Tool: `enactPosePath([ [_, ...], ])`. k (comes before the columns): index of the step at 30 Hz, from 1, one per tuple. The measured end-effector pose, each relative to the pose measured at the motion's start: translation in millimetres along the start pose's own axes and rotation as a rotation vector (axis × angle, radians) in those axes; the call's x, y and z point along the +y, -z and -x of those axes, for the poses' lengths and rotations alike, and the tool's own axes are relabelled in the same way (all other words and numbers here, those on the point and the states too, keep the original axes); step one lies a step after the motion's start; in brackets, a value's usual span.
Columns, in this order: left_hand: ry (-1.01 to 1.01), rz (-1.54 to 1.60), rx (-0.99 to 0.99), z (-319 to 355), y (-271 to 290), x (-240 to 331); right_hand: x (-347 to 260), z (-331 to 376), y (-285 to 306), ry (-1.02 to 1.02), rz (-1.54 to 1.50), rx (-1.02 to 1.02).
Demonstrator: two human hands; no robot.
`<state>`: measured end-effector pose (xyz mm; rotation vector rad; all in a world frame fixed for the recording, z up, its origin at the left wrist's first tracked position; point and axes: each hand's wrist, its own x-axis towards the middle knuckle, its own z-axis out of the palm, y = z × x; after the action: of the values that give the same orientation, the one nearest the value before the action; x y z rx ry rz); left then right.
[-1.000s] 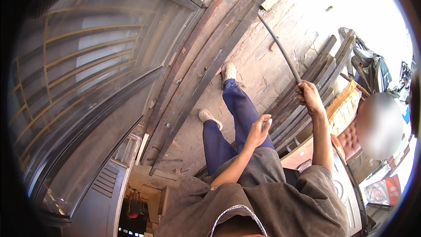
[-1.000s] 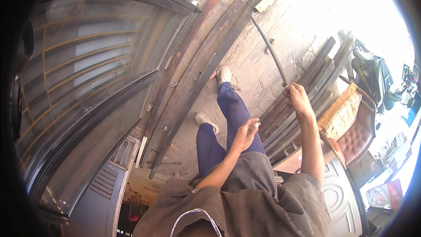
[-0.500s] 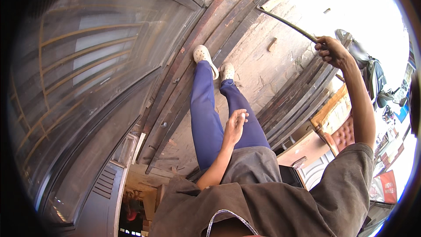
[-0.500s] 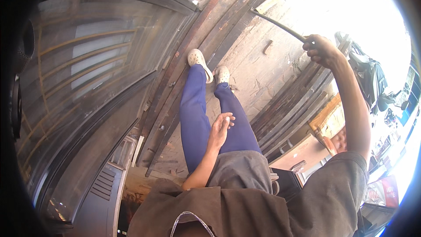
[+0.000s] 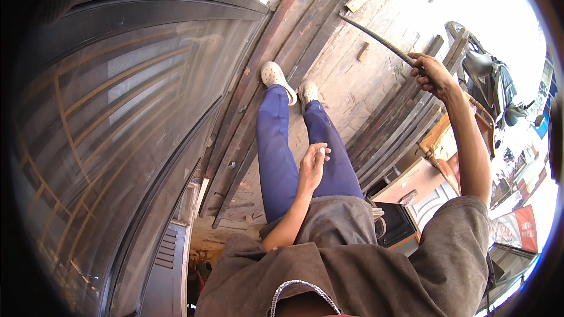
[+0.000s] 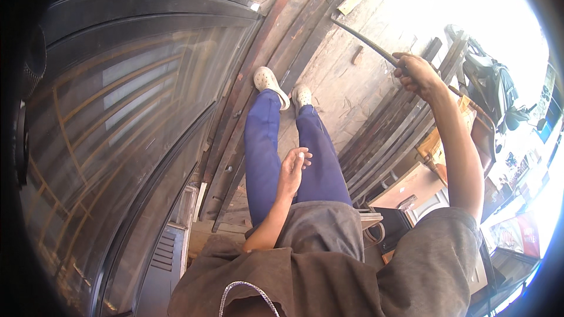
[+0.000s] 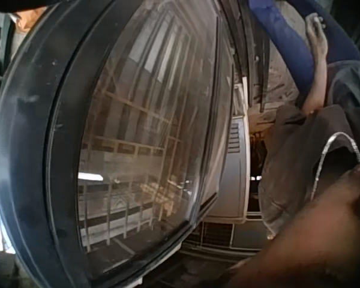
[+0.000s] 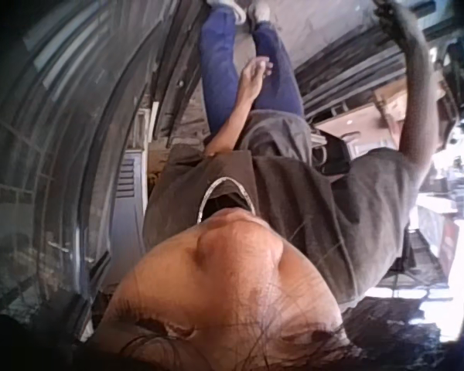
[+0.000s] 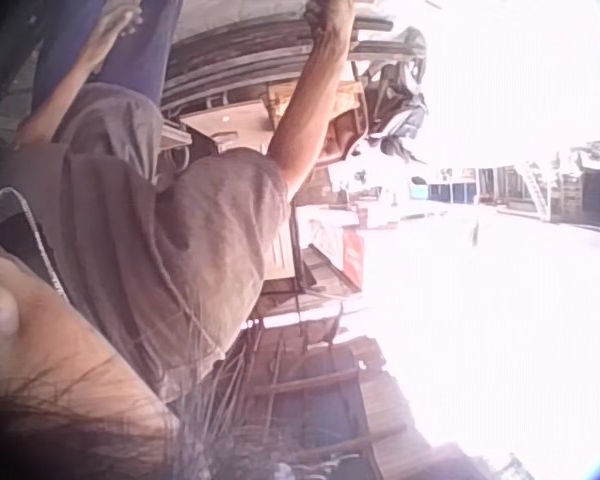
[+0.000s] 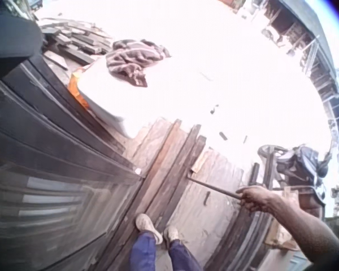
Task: The person hammers a long metal bar on a wooden floor using a hammer, then uses a metal rod to scrape or adjust the bar. The person remains seated throughout the task.
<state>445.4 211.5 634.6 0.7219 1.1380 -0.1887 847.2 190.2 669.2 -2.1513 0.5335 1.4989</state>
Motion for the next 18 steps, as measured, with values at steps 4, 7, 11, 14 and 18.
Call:
enactPosePath([
  [4, 0.04, -0.005, 0.011, -1, 2, 17, -13, -9, 4, -0.004, -0.132, 0.04],
  [7, 0.038, 0.017, 0.0, 1, 2, 23, -37, -14, 7, 0.023, -0.194, 0.069],
  [11, 0.058, 0.03, 0.003, -4, -2, 34, -48, -15, -6, 0.001, -0.219, 0.031],
  [14, 0.07, 0.07, -0.038, -14, -15, 45, -24, -22, -46, -0.071, -0.18, 0.047],
  [18, 0.07, 0.208, 0.003, -18, -45, 67, 24, -20, -130, -0.056, -0.382, 0.11],
])
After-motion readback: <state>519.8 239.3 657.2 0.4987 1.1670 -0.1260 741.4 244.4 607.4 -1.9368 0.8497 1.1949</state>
